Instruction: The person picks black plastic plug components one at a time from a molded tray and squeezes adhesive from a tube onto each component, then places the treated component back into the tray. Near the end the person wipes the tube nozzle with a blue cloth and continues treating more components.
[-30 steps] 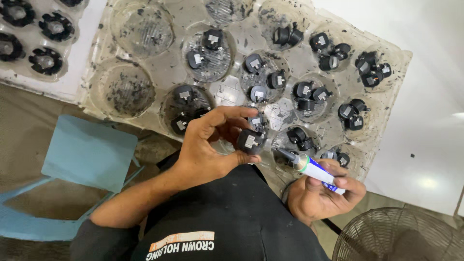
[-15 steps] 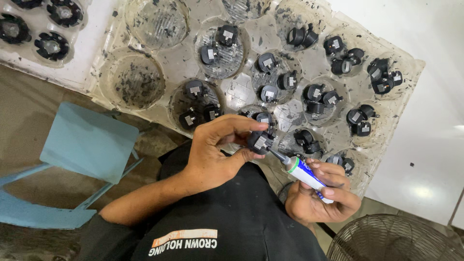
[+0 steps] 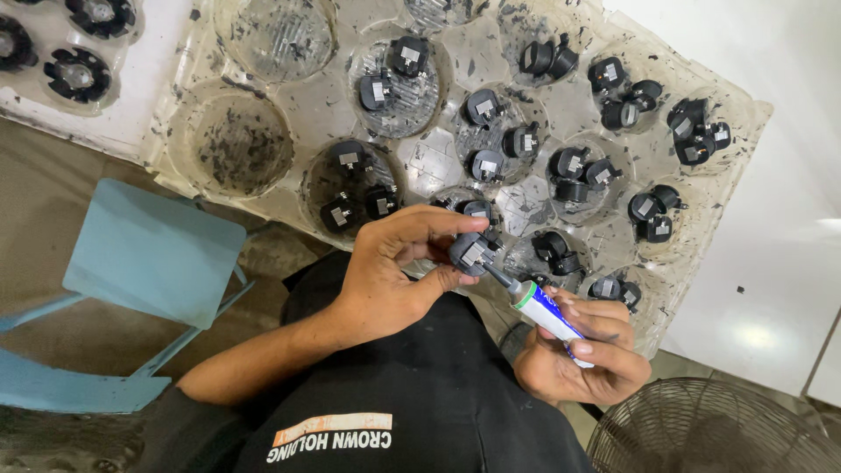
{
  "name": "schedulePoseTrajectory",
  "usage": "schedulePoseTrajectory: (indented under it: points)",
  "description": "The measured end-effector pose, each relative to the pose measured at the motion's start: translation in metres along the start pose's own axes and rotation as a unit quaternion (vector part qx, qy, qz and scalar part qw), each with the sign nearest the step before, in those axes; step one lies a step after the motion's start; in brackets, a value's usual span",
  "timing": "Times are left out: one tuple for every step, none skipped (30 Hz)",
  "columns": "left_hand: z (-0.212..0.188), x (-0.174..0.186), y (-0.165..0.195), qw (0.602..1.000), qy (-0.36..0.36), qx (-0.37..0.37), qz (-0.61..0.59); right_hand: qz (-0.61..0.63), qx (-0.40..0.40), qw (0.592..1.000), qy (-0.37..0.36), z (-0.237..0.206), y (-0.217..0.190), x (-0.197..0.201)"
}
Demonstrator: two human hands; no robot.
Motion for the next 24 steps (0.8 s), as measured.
schedulePoseTrajectory:
  points:
    - [0.0,0.0,0.0,1.0,-0.001,0.002,0.002,0.007,0.004,1.0,-0.005,0.0,0.0,0.0]
    - [-0.001,0.0,-0.001,1.0,-0.002,0.003,0.003,0.009,0.003,1.0,0.0,0.0,0.001,0.0]
    - [-0.001,0.0,0.0,1.0,-0.004,0.001,-0.002,0.011,0.003,1.0,0.006,-0.001,0.001,0.001]
    - [-0.001,0.0,0.0,1.0,-0.005,-0.002,-0.008,0.013,0.002,1.0,0.011,-0.002,0.002,0.002]
    - [-0.001,0.0,0.0,1.0,-0.007,-0.005,-0.013,0.014,0.003,1.0,0.013,-0.002,0.001,0.002]
    - [-0.001,0.0,0.0,1.0,-0.007,-0.005,-0.015,0.016,0.004,1.0,0.014,-0.003,0.001,0.002]
    - [-0.001,0.0,0.0,1.0,-0.006,-0.005,-0.016,0.018,0.005,1.0,0.016,-0.003,0.001,0.002]
    - [-0.001,0.001,0.0,1.0,-0.006,-0.006,-0.016,0.01,0.005,1.0,0.007,-0.003,0.0,0.001]
    - [-0.001,0.001,-0.001,1.0,-0.004,-0.004,-0.015,0.002,0.004,1.0,-0.003,-0.003,-0.001,0.0]
    - [-0.001,0.001,-0.002,1.0,-0.002,-0.002,-0.014,-0.007,0.002,1.0,-0.012,-0.003,-0.001,-0.002]
    - [-0.001,0.001,-0.003,1.0,0.0,0.0,-0.013,-0.01,0.0,1.0,-0.004,-0.004,-0.001,0.0]
    - [-0.002,0.001,-0.002,1.0,0.0,-0.002,-0.011,-0.013,-0.003,1.0,0.004,-0.005,-0.001,0.0]
    - [-0.002,0.001,-0.002,1.0,0.001,-0.005,-0.009,-0.016,-0.006,1.0,0.012,-0.006,-0.001,0.001]
    - [-0.003,0.001,-0.002,1.0,0.001,-0.007,-0.007,-0.015,-0.003,1.0,0.014,-0.007,-0.002,0.001]
    - [-0.004,0.001,-0.002,1.0,0.004,-0.005,-0.004,-0.014,-0.001,1.0,0.016,-0.008,-0.002,0.001]
    - [-0.005,0.001,-0.003,1.0,0.006,-0.002,-0.002,-0.012,0.002,1.0,0.018,-0.008,-0.002,0.002]
    - [-0.005,0.001,-0.003,1.0,0.008,0.0,0.001,-0.008,0.003,1.0,0.014,-0.009,-0.002,0.001]
    - [-0.006,0.001,-0.004,1.0,0.01,-0.001,-0.003,-0.003,0.004,1.0,0.009,-0.009,-0.002,0.002]
    - [-0.007,0.0,-0.004,1.0,0.012,-0.004,-0.006,0.002,0.006,1.0,0.005,-0.008,-0.002,0.003]
    - [-0.007,0.0,-0.005,1.0,0.013,-0.006,-0.009,0.003,0.008,1.0,0.001,-0.008,-0.003,0.003]
    - [-0.008,0.0,-0.006,1.0,0.014,-0.006,-0.015,0.005,0.01,1.0,-0.004,-0.008,-0.003,0.003]
    - [-0.009,0.0,-0.007,1.0,0.015,-0.006,-0.02,0.006,0.011,1.0,-0.008,-0.007,-0.004,0.004]
    - [-0.01,0.0,-0.009,1.0,0.016,-0.006,-0.026,0.006,0.01,1.0,-0.017,-0.007,-0.004,0.004]
    - [-0.011,0.0,-0.012,0.999,0.016,-0.005,-0.038,0.005,0.009,1.0,-0.025,-0.006,-0.004,0.002]
Point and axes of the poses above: each hand's wrist, its own z-axis towards the middle knuckle, its own x-axis out of the back of the hand, y = z × x, the point moved 9 cm from there along z, towards the middle knuckle, and after that the axes turned 11 degrees about -y, right-handed, at the moved point
